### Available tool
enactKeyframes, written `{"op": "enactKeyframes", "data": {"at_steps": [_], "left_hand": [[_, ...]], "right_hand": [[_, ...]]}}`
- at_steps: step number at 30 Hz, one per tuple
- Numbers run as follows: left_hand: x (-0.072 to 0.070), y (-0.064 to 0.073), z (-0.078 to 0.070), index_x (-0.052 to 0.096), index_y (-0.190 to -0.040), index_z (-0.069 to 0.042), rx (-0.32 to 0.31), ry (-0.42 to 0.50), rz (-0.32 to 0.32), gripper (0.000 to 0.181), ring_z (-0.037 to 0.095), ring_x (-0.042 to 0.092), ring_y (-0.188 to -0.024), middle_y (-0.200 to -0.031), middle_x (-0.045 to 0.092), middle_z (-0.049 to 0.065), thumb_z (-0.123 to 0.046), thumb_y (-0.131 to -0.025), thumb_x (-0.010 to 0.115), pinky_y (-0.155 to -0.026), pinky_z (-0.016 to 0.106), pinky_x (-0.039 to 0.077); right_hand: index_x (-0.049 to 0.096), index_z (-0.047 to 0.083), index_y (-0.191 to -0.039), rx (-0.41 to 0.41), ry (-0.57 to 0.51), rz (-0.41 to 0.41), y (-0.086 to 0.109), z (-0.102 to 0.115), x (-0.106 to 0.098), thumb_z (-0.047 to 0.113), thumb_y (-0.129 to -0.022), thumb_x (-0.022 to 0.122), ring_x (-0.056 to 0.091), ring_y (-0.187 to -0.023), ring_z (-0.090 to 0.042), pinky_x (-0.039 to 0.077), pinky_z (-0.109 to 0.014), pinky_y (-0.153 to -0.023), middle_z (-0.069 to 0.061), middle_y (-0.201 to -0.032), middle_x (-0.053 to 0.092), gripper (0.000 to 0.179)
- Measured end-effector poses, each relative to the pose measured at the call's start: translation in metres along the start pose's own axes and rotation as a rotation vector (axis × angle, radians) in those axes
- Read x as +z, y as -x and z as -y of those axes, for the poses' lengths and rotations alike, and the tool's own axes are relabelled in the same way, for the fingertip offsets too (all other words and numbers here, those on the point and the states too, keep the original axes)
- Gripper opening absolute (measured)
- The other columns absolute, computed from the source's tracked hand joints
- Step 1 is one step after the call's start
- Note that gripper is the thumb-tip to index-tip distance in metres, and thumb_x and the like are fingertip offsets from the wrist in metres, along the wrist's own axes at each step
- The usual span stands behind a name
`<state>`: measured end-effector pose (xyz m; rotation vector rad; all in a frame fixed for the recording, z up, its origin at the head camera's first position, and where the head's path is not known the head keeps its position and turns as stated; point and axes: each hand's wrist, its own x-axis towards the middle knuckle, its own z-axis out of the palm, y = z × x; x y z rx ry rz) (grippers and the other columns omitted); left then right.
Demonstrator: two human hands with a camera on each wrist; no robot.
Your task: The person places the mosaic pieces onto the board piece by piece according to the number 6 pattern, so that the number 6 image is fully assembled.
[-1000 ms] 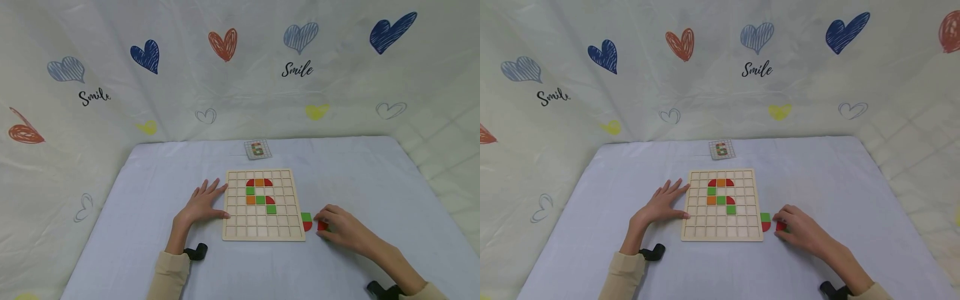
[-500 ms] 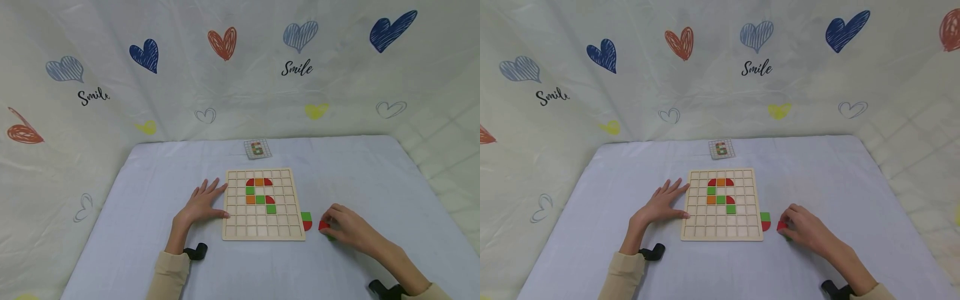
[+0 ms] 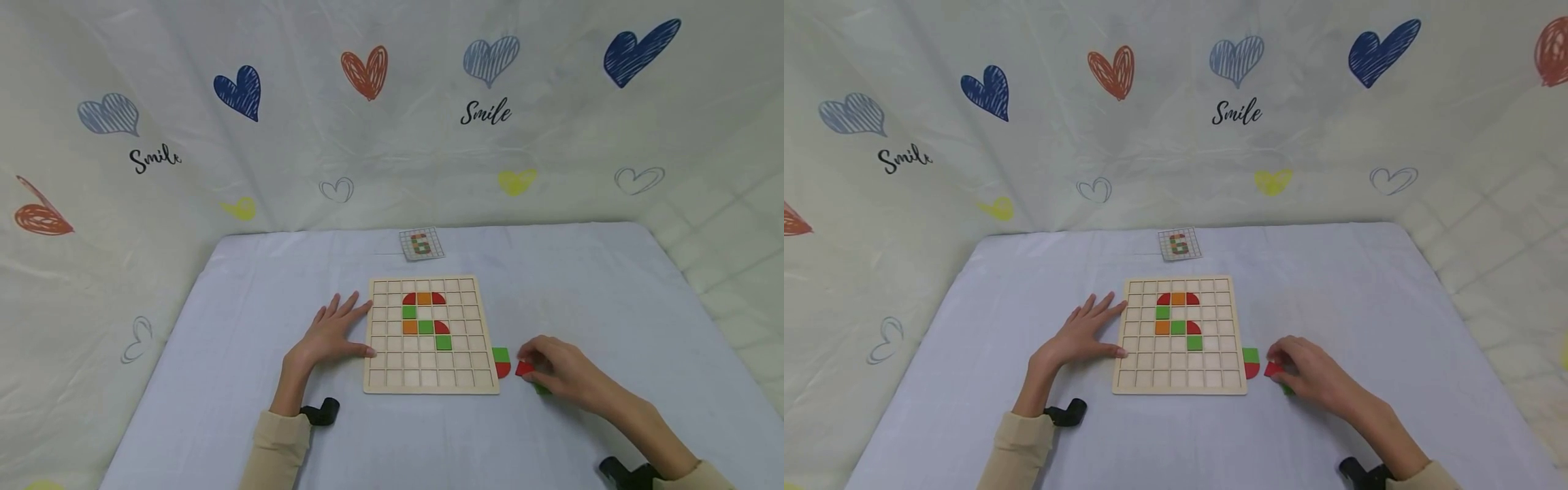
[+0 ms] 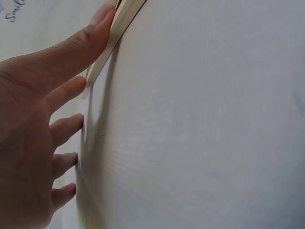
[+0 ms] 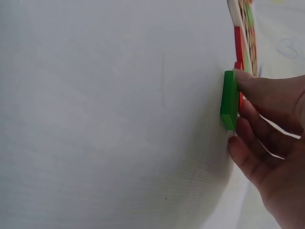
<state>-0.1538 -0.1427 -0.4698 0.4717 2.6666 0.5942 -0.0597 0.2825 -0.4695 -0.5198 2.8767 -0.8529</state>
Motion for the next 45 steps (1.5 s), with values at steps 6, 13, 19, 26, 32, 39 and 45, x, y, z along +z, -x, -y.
{"op": "enactKeyframes", "data": {"at_steps": [6, 13, 19, 26, 32, 39, 45], "left_hand": [[0.000, 0.000, 0.001, 0.034, -0.162, -0.028, -0.002, -0.006, -0.001, 0.100, 0.041, -0.001, -0.160, -0.174, 0.015, 0.005, -0.055, -0.079, 0.084, -0.127, 0.063, 0.006], [-0.001, 0.001, -0.001, 0.035, -0.162, -0.027, 0.000, 0.002, 0.001, 0.099, 0.040, -0.001, -0.160, -0.174, 0.015, 0.005, -0.054, -0.080, 0.083, -0.127, 0.063, 0.005], [0.000, 0.000, 0.000, 0.034, -0.162, -0.027, -0.001, 0.012, 0.001, 0.099, 0.039, -0.002, -0.160, -0.174, 0.014, 0.004, -0.054, -0.080, 0.083, -0.127, 0.062, 0.005], [0.001, 0.000, 0.001, 0.035, -0.162, -0.028, -0.005, 0.018, -0.002, 0.100, 0.039, -0.003, -0.160, -0.174, 0.014, 0.003, -0.055, -0.079, 0.084, -0.127, 0.063, 0.004], [0.001, 0.000, 0.002, 0.034, -0.162, -0.028, -0.002, 0.007, -0.004, 0.100, 0.039, -0.002, -0.160, -0.174, 0.015, 0.004, -0.054, -0.080, 0.084, -0.127, 0.063, 0.005], [0.001, -0.001, 0.001, 0.034, -0.162, -0.028, -0.002, -0.001, 0.001, 0.100, 0.039, -0.002, -0.160, -0.174, 0.015, 0.004, -0.054, -0.080, 0.084, -0.127, 0.063, 0.005], [0.001, -0.001, 0.001, 0.034, -0.162, -0.027, -0.004, 0.002, 0.000, 0.100, 0.039, -0.002, -0.160, -0.174, 0.015, 0.004, -0.054, -0.080, 0.084, -0.127, 0.063, 0.005]], "right_hand": [[0.073, 0.011, -0.100, -0.039, 0.010, -0.006, -0.002, -0.001, 0.000, 0.001, -0.077, 0.087, 0.062, -0.085, -0.007, 0.060, -0.023, -0.075, 0.007, -0.097, 0.067, 0.030], [0.067, 0.014, -0.099, 0.010, -0.025, 0.024, -0.003, 0.000, 0.000, 0.004, -0.079, 0.087, 0.057, -0.084, -0.005, 0.057, -0.022, -0.074, 0.008, -0.095, 0.065, 0.030], [0.066, 0.015, -0.098, -0.036, -0.073, 0.009, -0.004, -0.001, 0.003, 0.002, -0.081, 0.084, 0.055, -0.080, 0.000, 0.055, -0.021, -0.070, 0.011, -0.091, 0.067, 0.029], [0.068, 0.016, -0.097, -0.123, -0.107, -0.052, -0.004, 0.000, 0.005, -0.004, -0.080, 0.082, 0.059, -0.078, 0.004, 0.057, -0.020, -0.067, 0.012, -0.091, 0.069, 0.030], [0.074, 0.016, -0.097, -0.172, -0.091, -0.120, -0.007, 0.003, 0.005, -0.007, -0.078, 0.083, 0.062, -0.082, 0.002, 0.060, -0.019, -0.073, 0.013, -0.092, 0.067, 0.031], [0.076, 0.016, -0.101, -0.125, -0.133, -0.120, -0.012, 0.009, 0.005, -0.008, -0.079, 0.082, 0.066, -0.089, -0.001, 0.061, -0.020, -0.077, 0.010, -0.098, 0.070, 0.033], [0.076, 0.014, -0.102, -0.100, -0.228, -0.098, -0.019, 0.016, 0.009, -0.006, -0.081, 0.082, 0.069, -0.088, -0.003, 0.060, -0.019, -0.078, 0.005, -0.100, 0.072, 0.030]]}}
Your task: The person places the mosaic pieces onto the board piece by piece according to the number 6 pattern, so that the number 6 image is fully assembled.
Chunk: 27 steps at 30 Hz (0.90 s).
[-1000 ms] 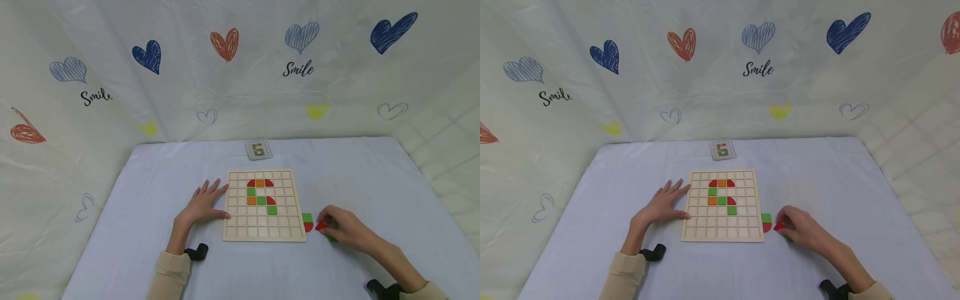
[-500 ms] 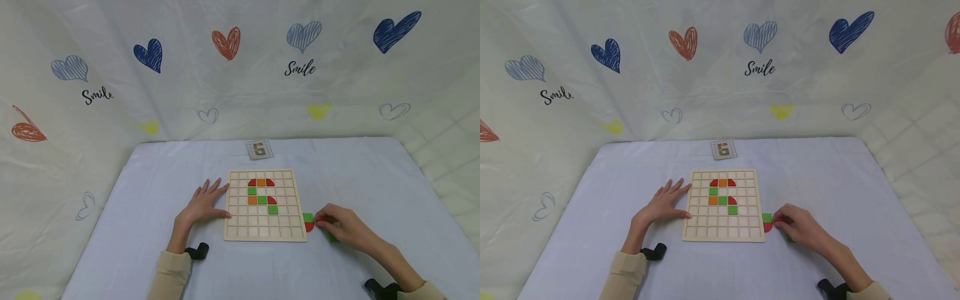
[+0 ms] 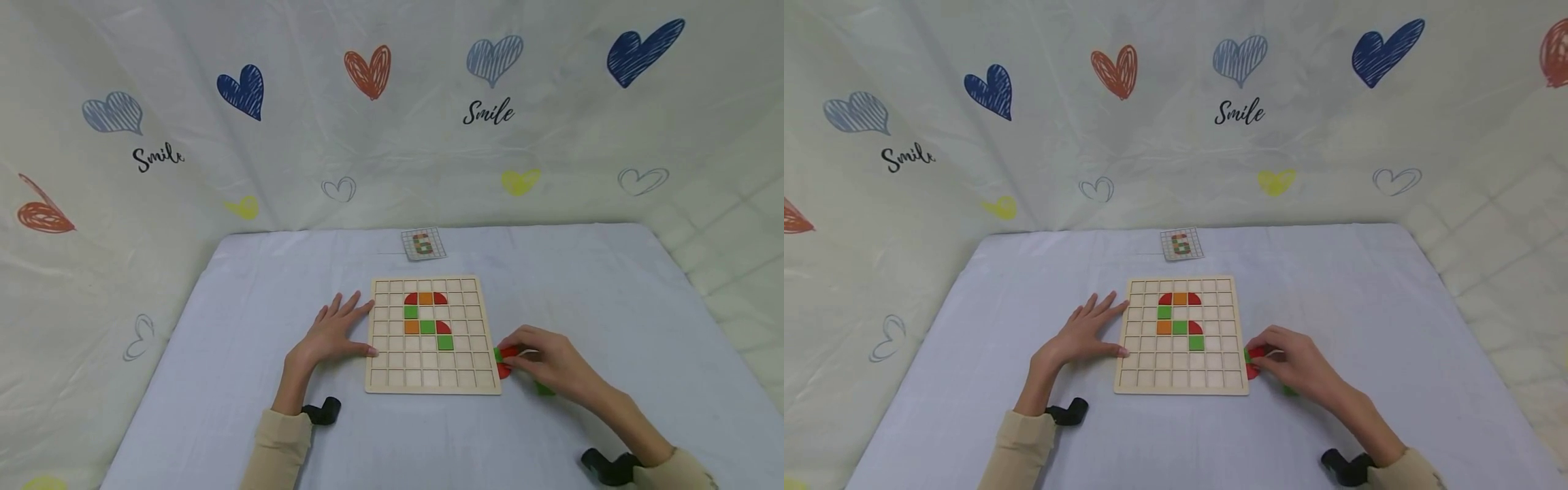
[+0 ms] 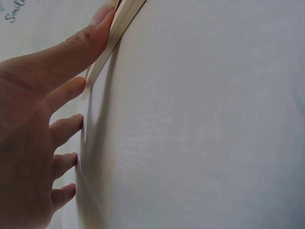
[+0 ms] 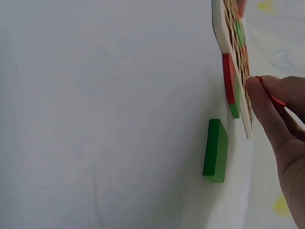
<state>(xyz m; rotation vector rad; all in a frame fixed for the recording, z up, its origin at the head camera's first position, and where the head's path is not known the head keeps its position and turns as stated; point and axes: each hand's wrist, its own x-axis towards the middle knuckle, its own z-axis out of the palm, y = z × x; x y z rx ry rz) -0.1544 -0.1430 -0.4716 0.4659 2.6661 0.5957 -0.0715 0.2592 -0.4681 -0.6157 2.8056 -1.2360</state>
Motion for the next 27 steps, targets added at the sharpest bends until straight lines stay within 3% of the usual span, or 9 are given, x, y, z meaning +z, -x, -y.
{"op": "enactKeyframes", "data": {"at_steps": [10, 17, 27], "left_hand": [[0.001, -0.001, 0.003, 0.034, -0.162, -0.029, 0.010, -0.007, -0.010, 0.100, 0.039, -0.001, -0.160, -0.174, 0.015, 0.003, -0.056, -0.079, 0.084, -0.127, 0.062, 0.006], [0.003, -0.003, 0.003, 0.035, -0.162, -0.030, 0.012, -0.002, -0.012, 0.100, 0.038, -0.001, -0.160, -0.174, 0.015, 0.003, -0.057, -0.079, 0.084, -0.128, 0.061, 0.005], [0.002, -0.002, 0.003, 0.035, -0.162, -0.029, 0.006, 0.000, -0.008, 0.100, 0.039, -0.001, -0.160, -0.174, 0.016, 0.003, -0.057, -0.079, 0.083, -0.128, 0.062, 0.006]], "right_hand": [[0.077, 0.010, -0.107, 0.026, -0.065, 0.072, -0.015, 0.013, 0.013, 0.002, -0.086, 0.081, 0.063, -0.084, -0.005, 0.061, -0.021, -0.071, 0.000, -0.103, 0.073, 0.023], [0.078, 0.012, -0.107, -0.019, -0.024, 0.082, -0.023, 0.016, 0.025, 0.005, -0.085, 0.083, 0.064, -0.087, -0.003, 0.060, -0.020, -0.076, 0.003, -0.103, 0.075, 0.024], [0.079, 0.010, -0.106, -0.014, -0.008, 0.091, -0.036, 0.029, 0.041, 0.006, -0.085, 0.082, 0.068, -0.088, -0.012, 0.061, -0.021, -0.079, 0.002, -0.099, 0.073, 0.022]]}}
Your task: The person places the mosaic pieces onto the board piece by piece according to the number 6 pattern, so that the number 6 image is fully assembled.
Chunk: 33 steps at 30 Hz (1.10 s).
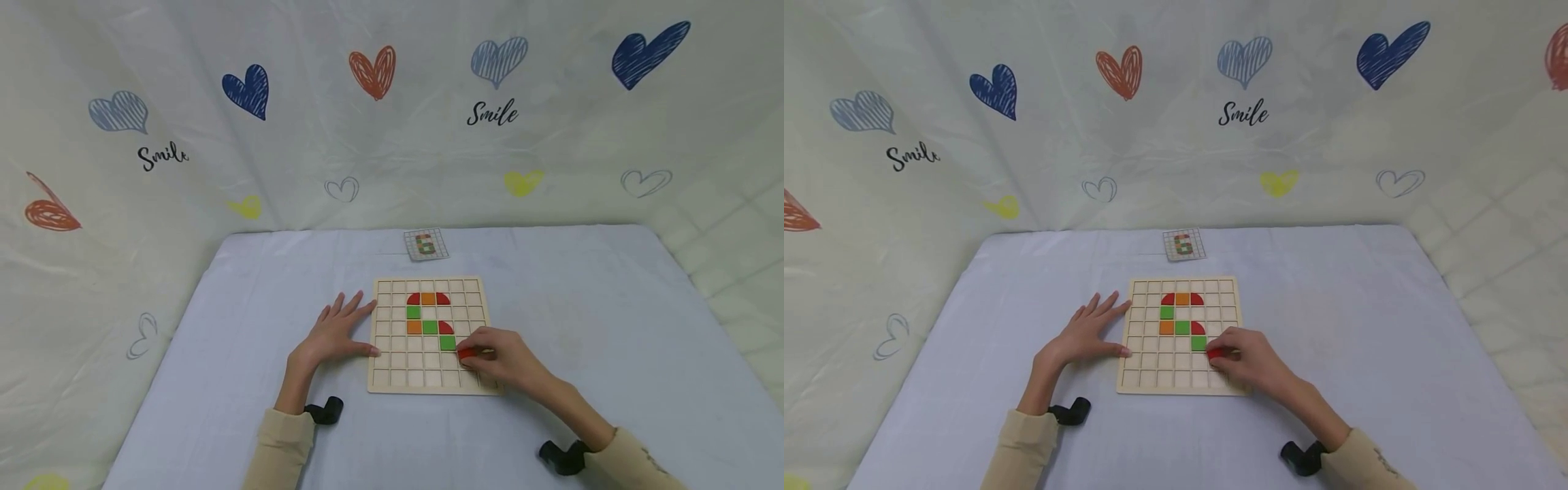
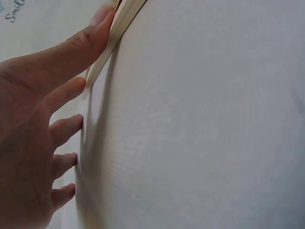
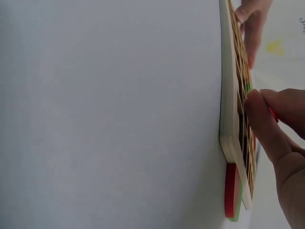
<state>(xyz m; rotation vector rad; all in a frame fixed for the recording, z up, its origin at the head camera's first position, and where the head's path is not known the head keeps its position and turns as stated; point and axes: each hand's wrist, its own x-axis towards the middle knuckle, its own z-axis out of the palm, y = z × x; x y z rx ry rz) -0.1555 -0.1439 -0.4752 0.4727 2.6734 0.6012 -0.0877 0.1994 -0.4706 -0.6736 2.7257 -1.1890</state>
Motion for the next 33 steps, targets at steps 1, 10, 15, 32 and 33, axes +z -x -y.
{"op": "enactKeyframes", "data": {"at_steps": [1, 10, 15, 32, 33], "left_hand": [[0.000, 0.000, 0.000, 0.035, -0.162, -0.029, 0.001, -0.001, 0.001, 0.100, 0.038, -0.001, -0.161, -0.174, 0.015, 0.003, -0.057, -0.079, 0.083, -0.128, 0.062, 0.005], [-0.001, 0.000, 0.000, 0.033, -0.162, -0.030, 0.003, 0.002, 0.010, 0.099, 0.037, -0.003, -0.161, -0.174, 0.013, 0.002, -0.057, -0.080, 0.082, -0.128, 0.060, 0.004], [-0.002, 0.001, -0.001, 0.034, -0.162, -0.029, 0.008, 0.005, 0.008, 0.099, 0.038, -0.002, -0.161, -0.174, 0.014, 0.003, -0.056, -0.080, 0.083, -0.128, 0.061, 0.004], [-0.003, 0.002, 0.001, 0.032, -0.163, -0.029, 0.008, 0.010, 0.016, 0.100, 0.038, -0.002, -0.160, -0.174, 0.014, 0.004, -0.055, -0.081, 0.083, -0.128, 0.061, 0.004], [-0.003, 0.002, 0.001, 0.033, -0.163, -0.029, 0.008, 0.008, 0.015, 0.100, 0.038, -0.002, -0.160, -0.174, 0.014, 0.004, -0.056, -0.081, 0.083, -0.128, 0.061, 0.005]], "right_hand": [[0.079, 0.010, -0.106, 0.001, 0.005, 0.002, -0.001, 0.002, 0.001, 0.006, -0.085, 0.083, 0.068, -0.088, -0.013, 0.061, -0.022, -0.078, 0.001, -0.099, 0.073, 0.021], [0.079, 0.006, -0.104, -0.005, 0.049, 0.010, -0.008, 0.011, 0.009, 0.005, -0.085, 0.083, 0.065, -0.085, -0.013, 0.060, -0.020, -0.076, -0.001, -0.097, 0.072, 0.020], [0.078, 0.005, -0.102, -0.010, 0.048, 0.025, -0.009, 0.014, 0.010, 0.002, -0.084, 0.083, 0.062, -0.081, -0.009, 0.061, -0.020, -0.074, -0.003, -0.096, 0.072, 0.019], [0.077, 0.008, -0.097, -0.117, 0.075, -0.013, -0.013, 0.009, 0.018, -0.005, -0.081, 0.082, 0.060, -0.076, -0.012, 0.056, -0.023, -0.067, -0.001, -0.094, 0.072, 0.021], [0.077, 0.008, -0.097, -0.122, 0.075, -0.018, -0.013, 0.009, 0.018, -0.005, -0.081, 0.082, 0.060, -0.076, -0.012, 0.056, -0.023, -0.067, -0.001, -0.094, 0.073, 0.022]]}}
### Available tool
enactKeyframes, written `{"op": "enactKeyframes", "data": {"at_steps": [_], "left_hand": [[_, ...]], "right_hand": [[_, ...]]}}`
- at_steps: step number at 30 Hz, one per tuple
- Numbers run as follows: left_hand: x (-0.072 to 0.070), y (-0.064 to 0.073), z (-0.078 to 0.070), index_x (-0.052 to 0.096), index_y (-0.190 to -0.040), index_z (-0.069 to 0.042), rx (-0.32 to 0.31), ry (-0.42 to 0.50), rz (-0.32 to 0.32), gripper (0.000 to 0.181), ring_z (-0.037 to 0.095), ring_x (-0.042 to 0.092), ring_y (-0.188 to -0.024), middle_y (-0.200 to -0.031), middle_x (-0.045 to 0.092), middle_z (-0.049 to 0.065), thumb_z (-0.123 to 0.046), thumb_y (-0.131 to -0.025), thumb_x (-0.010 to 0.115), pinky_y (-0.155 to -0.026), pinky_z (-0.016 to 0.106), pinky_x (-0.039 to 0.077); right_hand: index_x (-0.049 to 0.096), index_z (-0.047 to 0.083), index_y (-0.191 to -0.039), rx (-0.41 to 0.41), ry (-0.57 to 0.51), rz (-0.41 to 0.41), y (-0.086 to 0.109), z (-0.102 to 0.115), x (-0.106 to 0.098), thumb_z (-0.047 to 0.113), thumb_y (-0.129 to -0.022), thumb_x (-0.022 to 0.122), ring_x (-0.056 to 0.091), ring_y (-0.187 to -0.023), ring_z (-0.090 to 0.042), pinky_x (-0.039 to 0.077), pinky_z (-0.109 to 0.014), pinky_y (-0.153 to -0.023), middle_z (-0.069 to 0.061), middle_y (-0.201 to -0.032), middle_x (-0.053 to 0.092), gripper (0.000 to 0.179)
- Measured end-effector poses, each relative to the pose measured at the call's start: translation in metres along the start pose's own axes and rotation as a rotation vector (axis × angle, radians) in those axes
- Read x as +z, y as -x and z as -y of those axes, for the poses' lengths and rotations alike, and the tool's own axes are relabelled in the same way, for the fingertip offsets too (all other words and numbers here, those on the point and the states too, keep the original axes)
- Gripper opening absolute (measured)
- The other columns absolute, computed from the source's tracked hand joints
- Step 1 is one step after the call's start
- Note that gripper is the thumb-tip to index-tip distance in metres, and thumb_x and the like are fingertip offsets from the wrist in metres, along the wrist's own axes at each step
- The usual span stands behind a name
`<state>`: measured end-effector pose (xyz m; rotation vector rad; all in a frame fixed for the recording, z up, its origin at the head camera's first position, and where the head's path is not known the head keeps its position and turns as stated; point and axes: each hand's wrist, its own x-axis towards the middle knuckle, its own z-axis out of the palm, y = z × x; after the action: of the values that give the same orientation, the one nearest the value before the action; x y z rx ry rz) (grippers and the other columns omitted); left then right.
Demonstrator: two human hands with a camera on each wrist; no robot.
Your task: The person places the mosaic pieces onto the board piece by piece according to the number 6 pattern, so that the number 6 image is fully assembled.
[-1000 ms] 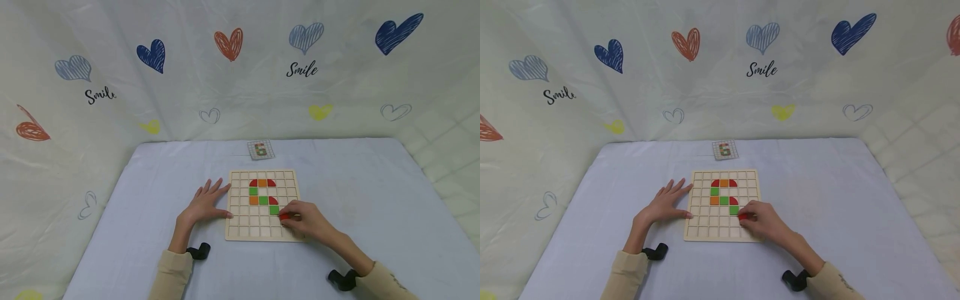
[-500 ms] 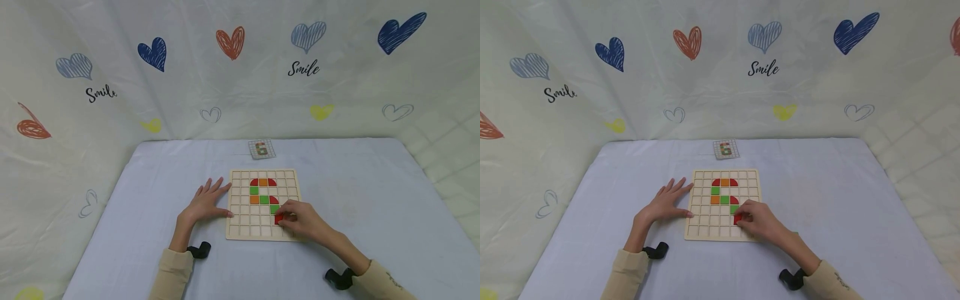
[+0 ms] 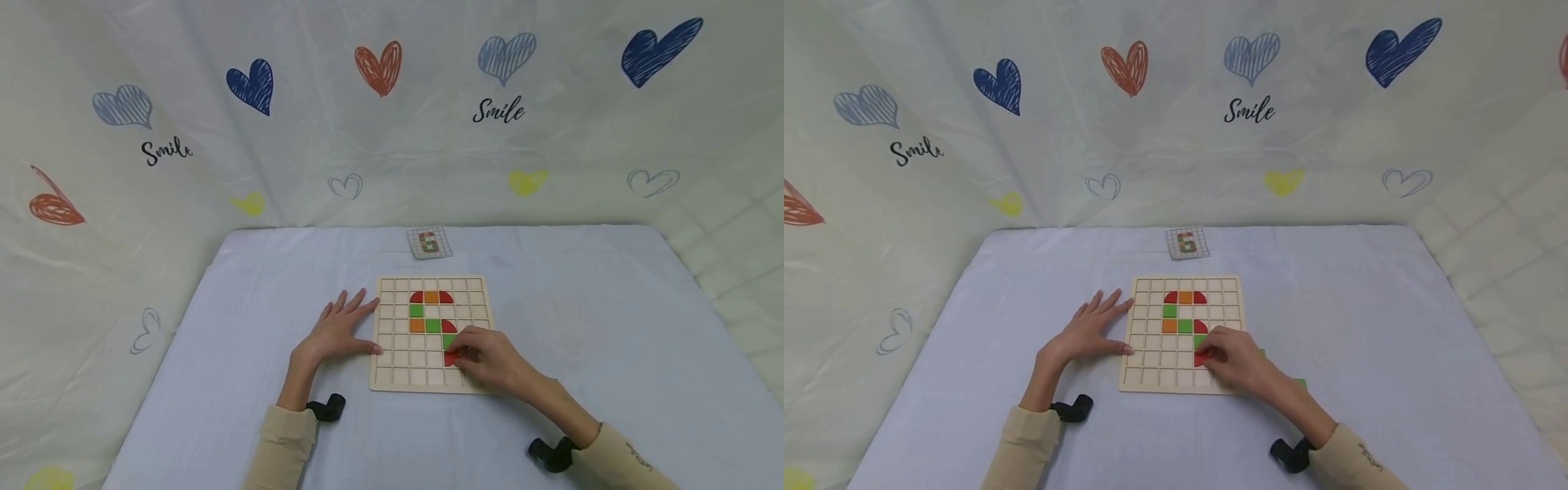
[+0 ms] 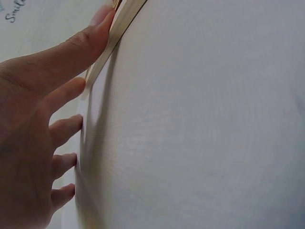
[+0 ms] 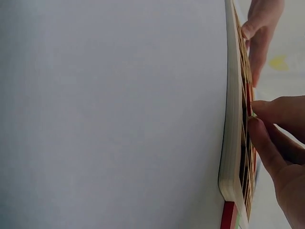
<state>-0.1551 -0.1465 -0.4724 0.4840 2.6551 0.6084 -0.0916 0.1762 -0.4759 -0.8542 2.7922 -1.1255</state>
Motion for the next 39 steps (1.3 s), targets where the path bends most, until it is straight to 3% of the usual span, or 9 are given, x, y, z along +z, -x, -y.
{"op": "enactKeyframes", "data": {"at_steps": [9, 17, 26, 34, 39], "left_hand": [[-0.001, 0.001, -0.002, 0.033, -0.163, -0.027, -0.002, 0.009, -0.002, 0.100, 0.040, -0.001, -0.160, -0.174, 0.015, 0.005, -0.054, -0.080, 0.084, -0.128, 0.062, 0.005], [-0.001, 0.000, -0.001, 0.033, -0.163, -0.028, -0.001, -0.001, -0.005, 0.099, 0.039, -0.003, -0.160, -0.174, 0.015, 0.004, -0.054, -0.081, 0.083, -0.128, 0.062, 0.004], [0.000, 0.000, -0.001, 0.033, -0.163, -0.028, 0.005, -0.002, -0.004, 0.099, 0.040, -0.003, -0.160, -0.174, 0.015, 0.005, -0.054, -0.081, 0.083, -0.127, 0.063, 0.005], [0.000, 0.000, -0.001, 0.033, -0.163, -0.027, 0.009, 0.003, -0.011, 0.099, 0.040, -0.002, -0.160, -0.174, 0.015, 0.006, -0.054, -0.081, 0.083, -0.127, 0.064, 0.005], [0.001, 0.000, -0.001, 0.033, -0.163, -0.027, 0.010, -0.002, -0.008, 0.099, 0.039, -0.003, -0.160, -0.174, 0.015, 0.005, -0.054, -0.081, 0.083, -0.127, 0.063, 0.005]], "right_hand": [[0.077, 0.008, -0.099, -0.052, 0.027, -0.072, 0.011, -0.004, -0.011, -0.008, -0.079, 0.082, 0.065, -0.078, -0.011, 0.060, -0.025, -0.070, 0.000, -0.094, 0.075, 0.026], [0.076, 0.010, -0.100, 0.003, 0.057, -0.099, 0.027, -0.016, -0.026, -0.009, -0.076, 0.084, 0.059, -0.078, -0.001, 0.057, -0.022, -0.067, 0.003, -0.096, 0.074, 0.031], [0.076, 0.011, -0.103, 0.070, 0.141, -0.093, 0.044, -0.023, -0.040, -0.007, -0.073, 0.087, 0.062, -0.083, -0.011, 0.058, -0.026, -0.071, 0.002, -0.104, 0.072, 0.036], [0.075, 0.008, -0.105, 0.060, 0.183, -0.111, 0.051, -0.034, -0.044, -0.004, -0.072, 0.089, 0.062, -0.085, -0.014, 0.057, -0.029, -0.072, 0.001, -0.100, 0.069, 0.038], [0.074, 0.007, -0.108, 0.112, 0.170, -0.061, 0.051, -0.035, -0.047, 0.000, -0.073, 0.089, 0.060, -0.087, -0.013, 0.057, -0.028, -0.074, 0.001, -0.101, 0.068, 0.038]]}}
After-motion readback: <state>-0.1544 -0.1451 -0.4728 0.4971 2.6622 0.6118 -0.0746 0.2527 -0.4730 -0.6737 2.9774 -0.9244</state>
